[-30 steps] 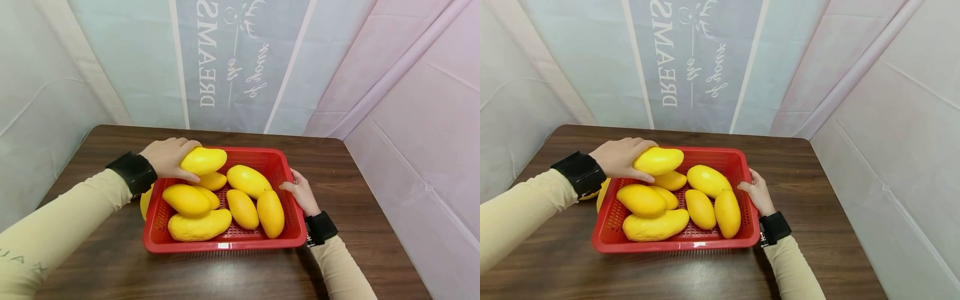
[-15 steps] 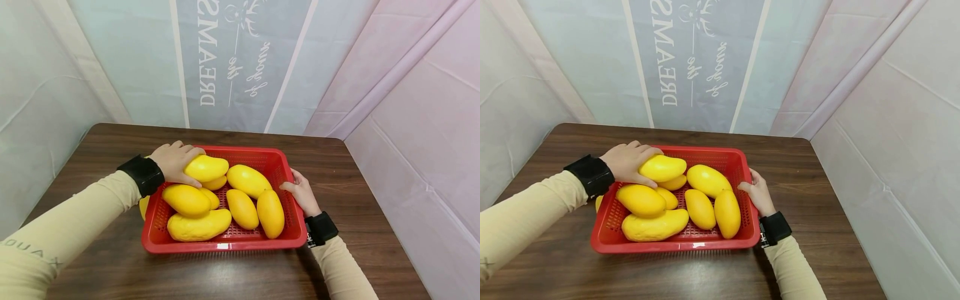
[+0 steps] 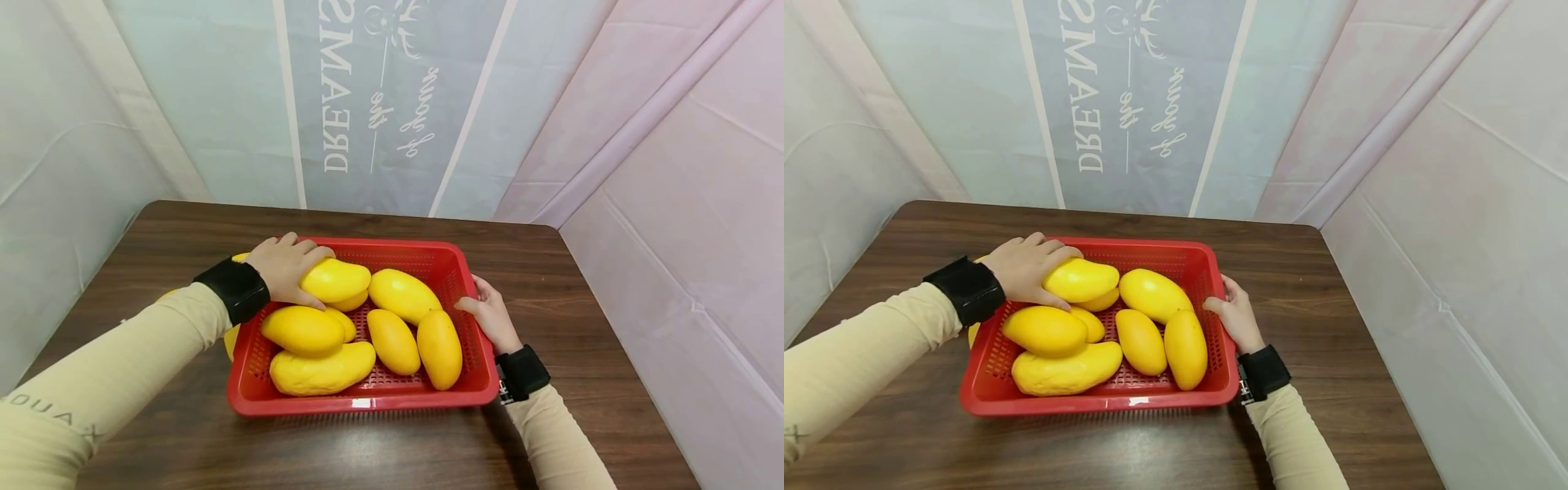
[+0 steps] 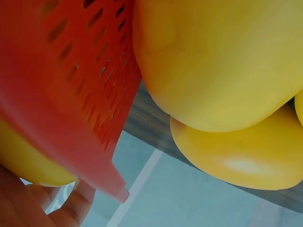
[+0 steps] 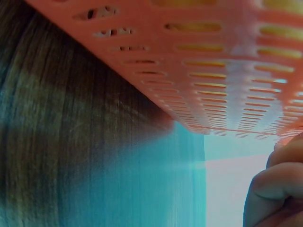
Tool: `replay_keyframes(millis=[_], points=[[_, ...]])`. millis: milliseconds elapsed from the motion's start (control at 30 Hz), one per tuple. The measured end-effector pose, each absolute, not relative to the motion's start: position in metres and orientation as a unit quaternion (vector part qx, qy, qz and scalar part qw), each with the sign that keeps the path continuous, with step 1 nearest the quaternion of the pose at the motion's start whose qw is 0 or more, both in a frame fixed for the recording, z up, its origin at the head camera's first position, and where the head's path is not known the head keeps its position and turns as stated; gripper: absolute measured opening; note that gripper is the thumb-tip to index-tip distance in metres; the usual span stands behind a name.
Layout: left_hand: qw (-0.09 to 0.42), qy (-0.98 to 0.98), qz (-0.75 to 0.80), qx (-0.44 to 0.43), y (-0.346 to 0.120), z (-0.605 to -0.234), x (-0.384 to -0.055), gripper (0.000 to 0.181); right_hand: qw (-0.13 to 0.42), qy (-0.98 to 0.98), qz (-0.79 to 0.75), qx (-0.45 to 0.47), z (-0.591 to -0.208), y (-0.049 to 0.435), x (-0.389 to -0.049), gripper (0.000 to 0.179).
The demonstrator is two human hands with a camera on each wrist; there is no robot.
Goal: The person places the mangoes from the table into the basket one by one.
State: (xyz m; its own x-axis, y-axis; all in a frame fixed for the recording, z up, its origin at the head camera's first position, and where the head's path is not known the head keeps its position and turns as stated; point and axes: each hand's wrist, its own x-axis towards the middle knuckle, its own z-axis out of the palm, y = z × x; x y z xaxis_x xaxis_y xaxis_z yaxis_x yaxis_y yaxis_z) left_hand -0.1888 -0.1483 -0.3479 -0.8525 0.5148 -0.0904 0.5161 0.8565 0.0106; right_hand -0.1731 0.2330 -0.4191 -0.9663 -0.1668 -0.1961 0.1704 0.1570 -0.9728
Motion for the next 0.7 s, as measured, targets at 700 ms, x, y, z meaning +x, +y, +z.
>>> replay_keyframes(millis=[700], points=[[0.087,0.965,0.041,0.243,-0.152,-0.329,-0.183,0.094,0.136,0.756,-0.641,0.003,-0.417,0.234,-0.172,0.060]])
